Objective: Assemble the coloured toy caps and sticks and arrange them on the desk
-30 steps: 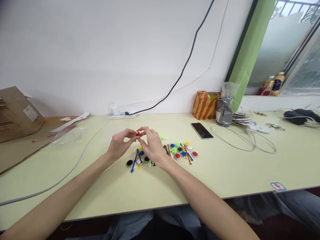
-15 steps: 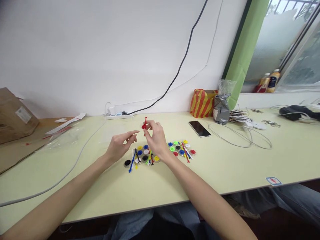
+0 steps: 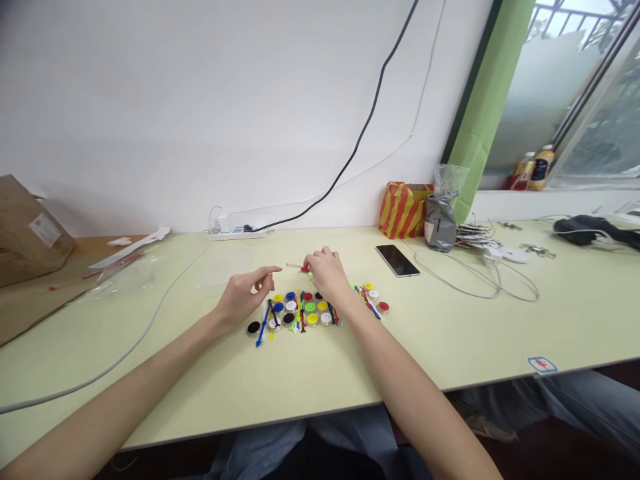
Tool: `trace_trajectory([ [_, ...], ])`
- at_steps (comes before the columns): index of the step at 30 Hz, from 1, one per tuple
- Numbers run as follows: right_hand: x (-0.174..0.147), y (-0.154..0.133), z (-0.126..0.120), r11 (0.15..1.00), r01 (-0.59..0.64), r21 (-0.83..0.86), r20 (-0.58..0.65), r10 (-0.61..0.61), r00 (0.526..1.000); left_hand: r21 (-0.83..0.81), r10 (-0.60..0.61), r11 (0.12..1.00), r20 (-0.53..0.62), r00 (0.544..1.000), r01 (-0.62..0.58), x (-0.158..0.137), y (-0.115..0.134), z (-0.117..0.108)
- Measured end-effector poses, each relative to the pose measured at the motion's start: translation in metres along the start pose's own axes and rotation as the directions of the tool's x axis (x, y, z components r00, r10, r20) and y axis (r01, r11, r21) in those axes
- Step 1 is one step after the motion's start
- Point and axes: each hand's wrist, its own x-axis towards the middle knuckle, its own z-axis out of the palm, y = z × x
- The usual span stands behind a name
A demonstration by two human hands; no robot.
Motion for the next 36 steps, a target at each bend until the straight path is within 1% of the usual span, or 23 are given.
trace_trajectory([
  [3,-0.001,0.002,0.0,0.999,0.026,-0.026,0.047,-0.024,0.999,0.002,-0.004,1.0,0.01,1.0,0.004,0.0,0.0,0.001],
  [8,-0.002,0.01,0.003,0.999,-0.012,-0.041,0.05,0.014,0.999,0.014,0.004,1.0,0.005,1.0,-0.004,0.001,0.002,0.001],
  [13,-0.001,0.017,0.009,0.997,-0.029,-0.067,0.09,0.035,0.995,0.027,0.001,1.0,-0.002,1.0,-0.001,0.002,0.002,0.0],
  [18,-0.001,0.017,0.009,0.995,-0.034,-0.092,0.086,0.042,0.995,0.036,0.017,0.999,0.015,1.0,-0.018,0.001,0.002,-0.001],
  [24,-0.002,0.014,0.008,0.992,-0.023,-0.121,0.115,0.037,0.993,0.046,0.034,0.998,0.029,0.999,-0.035,0.001,0.003,-0.001],
  [29,-0.004,0.013,0.006,0.997,-0.014,-0.078,0.15,0.026,0.988,0.045,0.02,0.999,0.039,0.999,-0.021,0.002,0.002,-0.001],
  [34,-0.003,0.014,-0.003,1.0,-0.011,0.008,0.183,0.009,0.983,0.046,0.01,0.999,0.052,0.999,-0.012,0.001,0.001,0.0],
  [36,-0.003,0.014,-0.004,0.999,0.011,0.048,0.191,-0.02,0.981,0.051,0.007,0.999,0.056,0.998,-0.01,0.001,0.0,0.0],
])
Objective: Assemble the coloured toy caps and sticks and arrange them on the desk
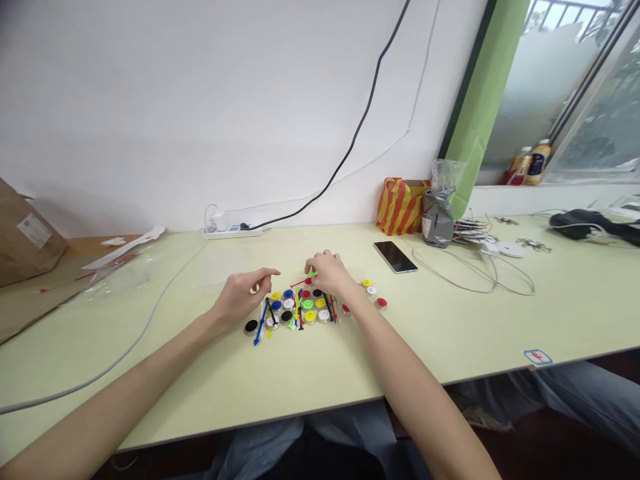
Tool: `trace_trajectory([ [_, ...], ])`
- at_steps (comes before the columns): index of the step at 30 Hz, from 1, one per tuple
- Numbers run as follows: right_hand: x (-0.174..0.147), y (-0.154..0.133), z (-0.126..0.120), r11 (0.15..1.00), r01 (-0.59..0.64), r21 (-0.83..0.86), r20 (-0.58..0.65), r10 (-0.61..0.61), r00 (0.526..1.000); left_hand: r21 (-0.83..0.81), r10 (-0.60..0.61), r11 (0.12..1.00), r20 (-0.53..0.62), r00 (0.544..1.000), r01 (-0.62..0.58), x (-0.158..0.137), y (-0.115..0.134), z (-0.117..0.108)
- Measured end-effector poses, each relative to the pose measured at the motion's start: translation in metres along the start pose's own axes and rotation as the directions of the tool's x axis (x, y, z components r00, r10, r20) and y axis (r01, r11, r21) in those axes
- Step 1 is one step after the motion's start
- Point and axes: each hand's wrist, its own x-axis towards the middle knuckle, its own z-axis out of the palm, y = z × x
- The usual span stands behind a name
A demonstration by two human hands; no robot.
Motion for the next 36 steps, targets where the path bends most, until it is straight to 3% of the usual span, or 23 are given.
trace_trajectory([
  [6,0.005,0.006,0.009,0.998,0.026,-0.062,0.029,-0.024,0.999,0.004,0.001,1.0,0.015,1.0,-0.001,0.001,-0.001,0.0],
  [18,0.009,0.016,0.011,0.994,-0.078,-0.072,-0.142,0.067,0.988,-0.022,-0.036,0.999,0.05,0.998,0.038,0.0,0.001,-0.001],
  [23,0.011,0.014,0.013,0.988,-0.122,-0.092,0.004,0.123,0.992,-0.016,-0.061,0.998,0.079,0.995,0.062,0.0,0.0,0.0],
  [27,0.012,0.013,0.016,0.994,-0.027,-0.11,0.015,0.029,0.999,-0.009,-0.081,0.997,0.088,0.993,0.082,0.001,0.001,-0.002],
  [33,0.01,0.009,0.013,0.994,0.031,-0.105,0.023,-0.028,0.999,0.02,-0.046,0.999,0.323,0.945,0.041,0.005,0.002,-0.013],
  [36,0.008,0.003,0.013,0.995,0.049,-0.087,0.001,-0.049,0.999,0.014,-0.031,1.0,0.388,0.921,0.028,0.009,0.005,-0.019],
])
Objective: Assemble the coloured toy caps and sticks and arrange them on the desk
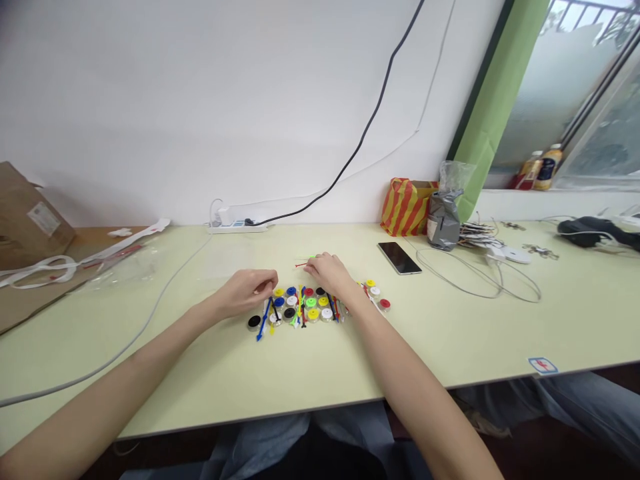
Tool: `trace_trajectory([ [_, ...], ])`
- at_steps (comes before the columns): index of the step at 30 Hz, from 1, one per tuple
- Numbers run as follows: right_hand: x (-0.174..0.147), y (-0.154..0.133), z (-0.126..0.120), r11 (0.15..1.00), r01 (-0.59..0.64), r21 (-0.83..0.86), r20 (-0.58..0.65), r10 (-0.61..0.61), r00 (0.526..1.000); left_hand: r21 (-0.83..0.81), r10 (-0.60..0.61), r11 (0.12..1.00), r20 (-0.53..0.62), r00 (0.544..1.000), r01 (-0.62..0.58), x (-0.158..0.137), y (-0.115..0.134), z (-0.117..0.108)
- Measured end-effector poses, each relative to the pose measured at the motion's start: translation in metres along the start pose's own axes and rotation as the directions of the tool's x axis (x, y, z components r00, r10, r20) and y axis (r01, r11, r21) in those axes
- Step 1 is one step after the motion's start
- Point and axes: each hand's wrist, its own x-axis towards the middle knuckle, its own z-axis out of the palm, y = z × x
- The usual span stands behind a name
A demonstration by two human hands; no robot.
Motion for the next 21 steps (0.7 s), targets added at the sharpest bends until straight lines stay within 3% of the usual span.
trace_trajectory([
  [5,0.0,-0.022,0.005,0.993,0.087,0.079,-0.067,-0.082,0.994,0.011,-0.071,0.997,0.157,0.985,0.071,-0.006,-0.001,-0.021],
  [8,0.001,-0.039,0.009,0.985,0.152,0.084,-0.088,-0.145,0.986,-0.08,-0.201,0.965,0.386,0.9,0.25,-0.012,-0.009,-0.037],
  [10,0.001,-0.05,0.01,0.978,0.193,0.085,-0.096,-0.185,0.978,-0.145,-0.201,0.939,0.499,0.843,0.311,-0.015,-0.014,-0.043],
  [14,-0.003,-0.065,0.005,0.955,0.283,0.091,-0.076,-0.277,0.958,-0.128,-0.195,0.935,0.595,0.78,0.331,-0.015,-0.017,-0.037],
  [18,-0.009,-0.073,-0.002,0.94,0.322,0.11,-0.017,-0.322,0.946,-0.131,-0.165,0.946,0.594,0.787,0.296,-0.014,-0.014,-0.023],
  [21,-0.013,-0.077,-0.006,0.959,0.26,0.112,0.02,-0.263,0.964,-0.032,-0.214,0.964,0.5,0.839,0.264,-0.012,-0.011,-0.016],
])
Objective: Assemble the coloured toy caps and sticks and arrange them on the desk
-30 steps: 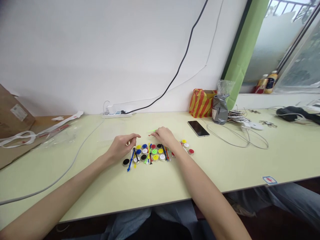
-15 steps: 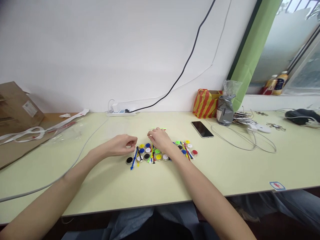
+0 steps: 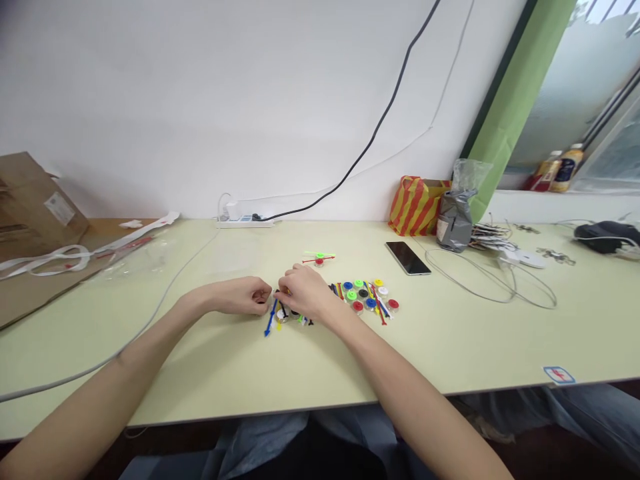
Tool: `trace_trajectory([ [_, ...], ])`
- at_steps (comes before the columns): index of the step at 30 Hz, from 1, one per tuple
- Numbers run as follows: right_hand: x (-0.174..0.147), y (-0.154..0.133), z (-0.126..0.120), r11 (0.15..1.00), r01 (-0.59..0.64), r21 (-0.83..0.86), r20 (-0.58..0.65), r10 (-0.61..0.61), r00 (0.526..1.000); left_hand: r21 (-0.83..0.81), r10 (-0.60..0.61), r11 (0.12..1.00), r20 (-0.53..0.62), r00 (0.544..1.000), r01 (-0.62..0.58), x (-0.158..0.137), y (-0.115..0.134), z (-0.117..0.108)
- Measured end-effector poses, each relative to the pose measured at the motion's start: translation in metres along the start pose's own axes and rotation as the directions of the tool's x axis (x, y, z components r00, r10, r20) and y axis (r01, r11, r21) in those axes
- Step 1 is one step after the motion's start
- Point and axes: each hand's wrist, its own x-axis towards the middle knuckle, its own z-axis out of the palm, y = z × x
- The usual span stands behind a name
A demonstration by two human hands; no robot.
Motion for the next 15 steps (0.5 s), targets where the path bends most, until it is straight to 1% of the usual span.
trace_trajectory([
  [2,-0.001,-0.003,0.0,0.995,-0.096,-0.005,0.005,0.096,0.995,0.126,-0.036,0.99,-0.152,0.988,0.055,0.003,0.001,0.001],
  [3,-0.002,-0.005,0.0,0.99,-0.144,-0.009,0.009,0.144,0.99,0.189,-0.042,0.978,-0.235,0.971,0.088,0.004,0.0,0.001],
  [5,-0.002,-0.008,0.001,0.977,-0.213,-0.015,0.017,0.213,0.977,0.292,-0.024,0.945,-0.387,0.922,0.147,0.007,-0.002,0.001],
  [7,-0.002,-0.011,0.002,0.972,-0.235,-0.021,0.029,0.235,0.971,0.337,-0.008,0.92,-0.497,0.868,0.201,0.011,-0.005,0.002],
  [9,-0.002,-0.014,0.002,0.972,-0.232,-0.04,0.033,0.233,0.972,0.326,-0.012,0.914,-0.573,0.82,0.241,0.016,-0.008,0.004],
  [11,-0.002,-0.016,0.002,0.974,-0.217,-0.065,0.037,0.22,0.975,0.271,-0.024,0.93,-0.626,0.78,0.246,0.02,-0.008,0.009],
  [13,-0.002,-0.018,0.002,0.975,-0.204,-0.084,0.051,0.209,0.977,0.208,-0.015,0.956,-0.668,0.744,0.206,0.025,-0.008,0.014],
  [15,-0.002,-0.02,0.001,0.976,-0.2,-0.091,0.072,0.207,0.976,0.14,0.004,0.982,-0.694,0.72,0.13,0.028,-0.008,0.018],
])
